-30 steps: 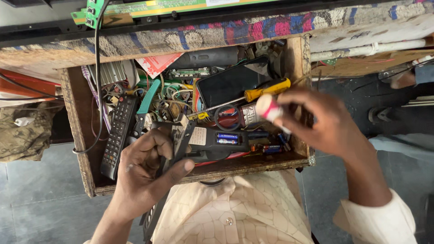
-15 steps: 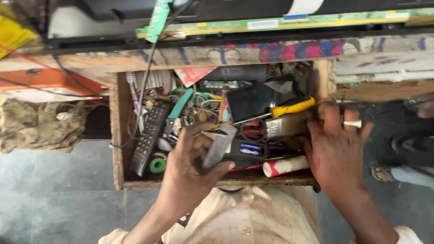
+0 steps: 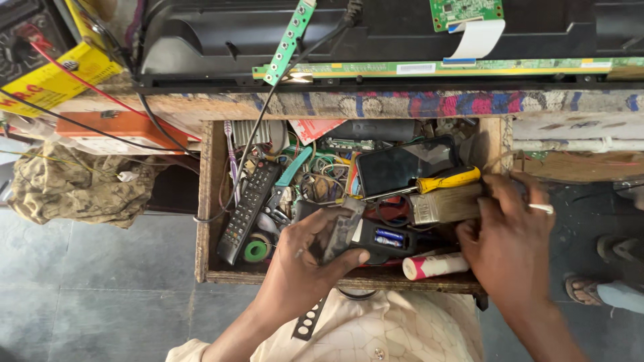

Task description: The person manipulates the internal components of a disassembled television, using a soldering iron to apply heat to wires and circuit board points, and handling plastic casing parts.

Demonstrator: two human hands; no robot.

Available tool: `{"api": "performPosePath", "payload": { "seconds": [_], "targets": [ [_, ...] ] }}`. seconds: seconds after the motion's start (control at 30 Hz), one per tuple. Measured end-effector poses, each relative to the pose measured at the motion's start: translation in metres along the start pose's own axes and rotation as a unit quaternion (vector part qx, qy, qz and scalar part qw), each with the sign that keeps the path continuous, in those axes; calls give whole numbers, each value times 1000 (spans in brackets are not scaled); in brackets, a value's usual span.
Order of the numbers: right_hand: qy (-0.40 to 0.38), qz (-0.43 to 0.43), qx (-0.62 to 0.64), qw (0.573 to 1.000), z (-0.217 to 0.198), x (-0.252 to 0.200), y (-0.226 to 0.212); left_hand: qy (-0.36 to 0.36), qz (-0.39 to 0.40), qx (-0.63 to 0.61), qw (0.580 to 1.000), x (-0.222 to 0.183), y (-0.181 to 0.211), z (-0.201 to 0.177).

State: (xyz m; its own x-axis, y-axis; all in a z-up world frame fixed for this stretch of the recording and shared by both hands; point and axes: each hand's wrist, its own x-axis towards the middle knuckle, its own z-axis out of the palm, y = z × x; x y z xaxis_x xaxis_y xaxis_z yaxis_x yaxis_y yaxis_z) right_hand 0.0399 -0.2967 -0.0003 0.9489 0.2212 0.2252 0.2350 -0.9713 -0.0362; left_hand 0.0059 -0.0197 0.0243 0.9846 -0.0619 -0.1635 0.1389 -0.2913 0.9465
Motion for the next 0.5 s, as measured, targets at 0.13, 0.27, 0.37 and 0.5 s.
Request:
{"api": "performPosePath", "payload": {
  "seconds": [0.13,0.27,0.37,0.5],
  "targets": [
    [74,-22,30,997,-7,-4,4,-52,-36,-99,993,2,-9,-6],
    [119,18,99,988,-16,-17,10,-83,-20,-273,958,3,-20,-4],
    [98,91,147,980,-28,-28,23,-128,-21,-330,935,2,-26,-9],
    [117,183,394,893,-31,-45,39,-178,-64,-312,931,1,-30,-6]
  ]
}}
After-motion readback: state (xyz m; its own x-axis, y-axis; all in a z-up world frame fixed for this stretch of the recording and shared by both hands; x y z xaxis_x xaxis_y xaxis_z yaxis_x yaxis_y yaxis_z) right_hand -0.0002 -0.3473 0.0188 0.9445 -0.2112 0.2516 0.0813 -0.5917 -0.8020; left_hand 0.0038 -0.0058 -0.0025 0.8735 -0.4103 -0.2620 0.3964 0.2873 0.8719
